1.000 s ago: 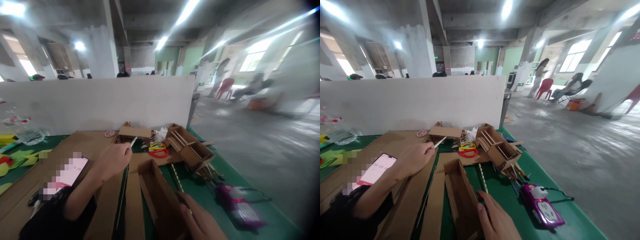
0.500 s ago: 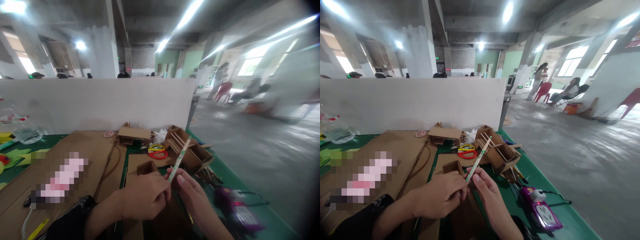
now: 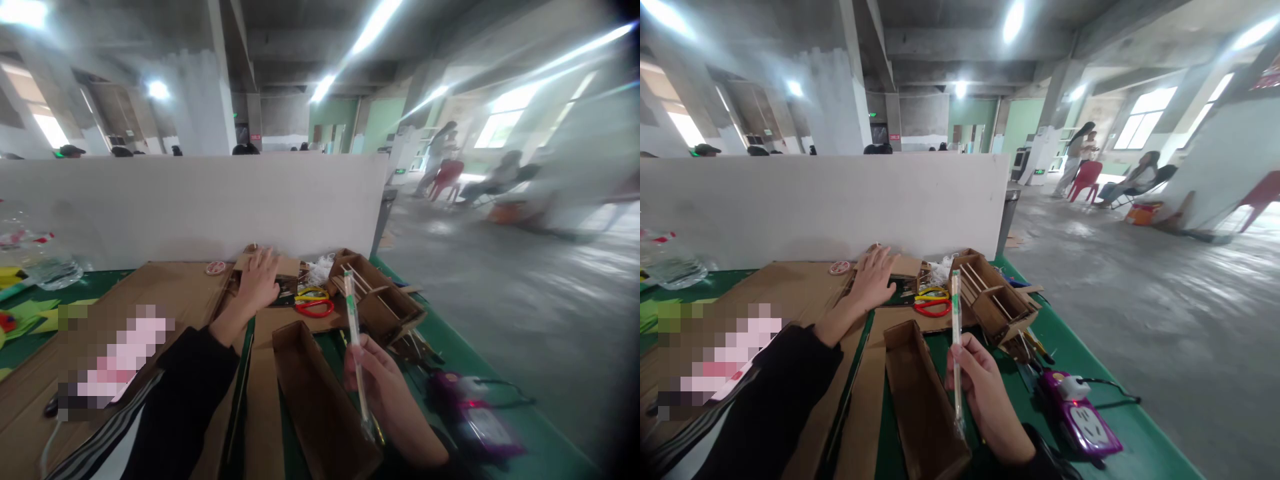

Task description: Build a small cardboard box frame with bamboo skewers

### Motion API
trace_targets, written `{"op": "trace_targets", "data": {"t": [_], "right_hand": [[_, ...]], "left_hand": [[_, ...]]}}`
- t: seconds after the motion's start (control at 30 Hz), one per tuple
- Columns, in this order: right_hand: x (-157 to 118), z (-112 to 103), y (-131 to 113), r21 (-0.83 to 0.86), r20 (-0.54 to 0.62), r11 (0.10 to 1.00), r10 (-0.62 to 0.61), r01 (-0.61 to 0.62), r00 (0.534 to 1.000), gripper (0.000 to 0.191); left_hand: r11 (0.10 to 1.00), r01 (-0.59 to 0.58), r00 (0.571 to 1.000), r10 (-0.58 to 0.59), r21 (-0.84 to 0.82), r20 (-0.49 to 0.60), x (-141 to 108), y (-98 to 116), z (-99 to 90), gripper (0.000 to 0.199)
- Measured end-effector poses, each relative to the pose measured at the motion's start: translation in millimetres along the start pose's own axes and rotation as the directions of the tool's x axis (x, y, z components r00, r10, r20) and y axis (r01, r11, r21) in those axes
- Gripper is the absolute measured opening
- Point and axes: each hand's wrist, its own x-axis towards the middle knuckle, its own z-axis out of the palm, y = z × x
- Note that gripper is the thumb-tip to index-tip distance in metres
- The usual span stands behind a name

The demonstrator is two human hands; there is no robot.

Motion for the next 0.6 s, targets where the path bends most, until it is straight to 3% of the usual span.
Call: {"op": "trace_targets", "data": {"t": [0.07, 0.13, 0.27, 0.47, 0.6], "right_hand": [[-0.5, -1.7, 2.5, -0.012, -0.004, 1.000, 0.002, -0.002, 1.000, 0.028], [-0.8, -3.2, 4.4, -0.019, -0.011, 1.000, -0.008, 0.008, 1.000, 0.029], [-1.0, -5.0, 6.7, -0.031, -0.013, 0.999, -0.014, 0.014, 1.000, 0.028], [-3.0, -4.6, 6.1, -0.041, -0.005, 0.999, -0.008, 0.007, 1.000, 0.027], [-4.7, -4.5, 5.8, -0.042, -0.021, 0.999, 0.008, -0.009, 1.000, 0.026]], "left_hand": [[0.998, 0.057, 0.998, -0.058, 0.039, 0.012, 14.0, -19.3, 17.0, 0.066], [0.992, 0.105, 0.994, -0.106, 0.064, 0.016, 19.2, -32.9, 30.6, 0.055], [0.985, 0.152, 0.988, -0.152, 0.087, -0.009, 16.9, -46.4, 41.3, 0.040], [0.968, 0.246, 0.968, -0.244, 0.047, -0.053, 26.6, -62.6, 26.2, 0.038], [0.920, 0.393, 0.916, -0.391, -0.001, -0.094, 40.7, -94.7, -0.7, 0.035]]}}
